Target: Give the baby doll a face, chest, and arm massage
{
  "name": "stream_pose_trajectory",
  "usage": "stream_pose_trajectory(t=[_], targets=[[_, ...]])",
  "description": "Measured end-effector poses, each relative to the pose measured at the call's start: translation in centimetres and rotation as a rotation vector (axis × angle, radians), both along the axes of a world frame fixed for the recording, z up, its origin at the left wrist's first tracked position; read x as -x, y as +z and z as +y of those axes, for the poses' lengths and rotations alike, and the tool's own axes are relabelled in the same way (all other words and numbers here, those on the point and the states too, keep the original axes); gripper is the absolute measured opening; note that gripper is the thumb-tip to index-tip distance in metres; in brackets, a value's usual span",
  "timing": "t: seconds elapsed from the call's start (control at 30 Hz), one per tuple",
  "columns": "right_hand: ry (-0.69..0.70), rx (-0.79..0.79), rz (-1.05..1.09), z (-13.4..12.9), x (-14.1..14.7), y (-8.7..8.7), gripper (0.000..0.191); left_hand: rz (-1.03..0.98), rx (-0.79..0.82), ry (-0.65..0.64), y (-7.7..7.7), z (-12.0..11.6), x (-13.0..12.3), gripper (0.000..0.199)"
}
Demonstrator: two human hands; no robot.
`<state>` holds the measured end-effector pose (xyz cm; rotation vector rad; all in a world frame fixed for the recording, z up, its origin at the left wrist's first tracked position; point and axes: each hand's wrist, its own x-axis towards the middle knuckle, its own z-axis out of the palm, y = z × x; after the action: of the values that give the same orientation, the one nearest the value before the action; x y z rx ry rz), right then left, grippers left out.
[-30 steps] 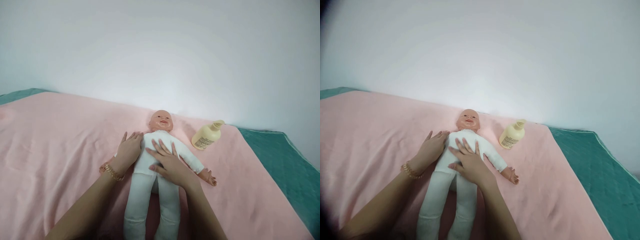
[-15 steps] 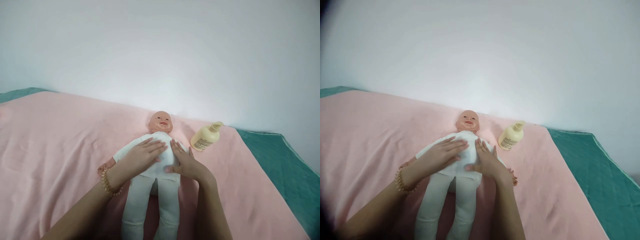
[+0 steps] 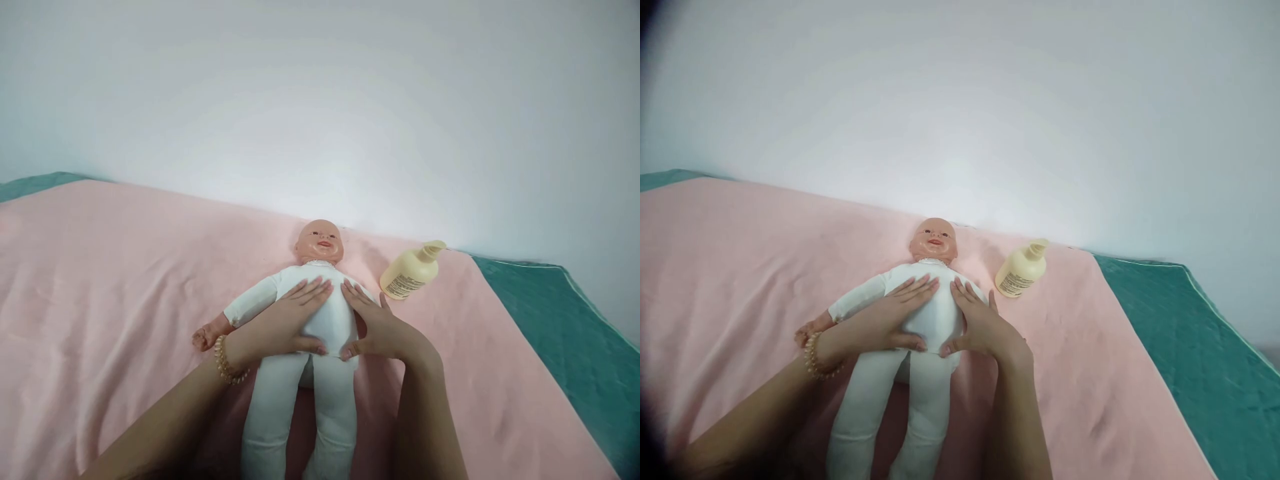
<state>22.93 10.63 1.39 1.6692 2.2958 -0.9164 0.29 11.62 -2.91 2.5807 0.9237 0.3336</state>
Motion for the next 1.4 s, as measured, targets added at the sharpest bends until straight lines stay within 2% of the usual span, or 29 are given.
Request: stream_pose_trajectory(t=[0.07, 0.27, 0.43, 0.53, 0.67, 0.8, 0.93, 1.07, 1.17, 1.27, 1.4], targets=[[0.001, 0.000, -0.005, 0.0, 0.1, 0.0, 0.125, 0.017, 0.031, 0.063, -0.4, 0.3, 0.1, 0.107], [-0.010, -0.006, -0.027, -0.3, 0.3, 0.4, 0.122, 0.080, 0.062, 0.240, -0.7, 0.9, 1.9, 0.108], [-0.061, -0.160, -0.130, -2.5, 0.7, 2.2, 0.090, 0.225, 0.169, 0.206, 0.5, 0.8, 3.6, 0.111], [0.078, -0.240, -0.049, -4.3, 1.7, 2.9, 0.069, 0.259, 0.187, 0.194, 0.9, 0.7, 3.8, 0.118], [0.324, -0.228, 0.125, -5.0, 3.9, 2.1, 0.053, 0.300, 0.114, 0.185, 0.1, 0.5, 3.6, 0.124], [0.346, -0.172, 0.153, -3.2, 5.6, 0.3, 0.057, 0.270, 0.030, 0.191, -1.0, 0.5, 3.7, 0.123], [0.258, -0.216, 0.110, -0.8, 6.0, -1.1, 0.067, 0.298, 0.028, 0.205, -1.2, 0.5, 3.6, 0.122], [0.139, -0.268, 0.101, 0.3, 5.5, -2.2, 0.075, 0.296, 0.034, 0.212, -0.8, 0.4, 3.4, 0.122], [0.037, -0.241, 0.121, 0.6, 4.5, -2.5, 0.082, 0.326, 0.057, 0.204, -0.3, 0.3, 3.3, 0.123], [-0.001, -0.189, 0.114, 0.7, 3.3, -2.2, 0.091, 0.370, 0.063, 0.211, 0.1, 0.1, 3.2, 0.122], [-0.031, -0.117, 0.066, 0.7, 1.5, -1.6, 0.099, 0.300, -0.035, 0.178, 0.3, -0.1, 3.0, 0.114]])
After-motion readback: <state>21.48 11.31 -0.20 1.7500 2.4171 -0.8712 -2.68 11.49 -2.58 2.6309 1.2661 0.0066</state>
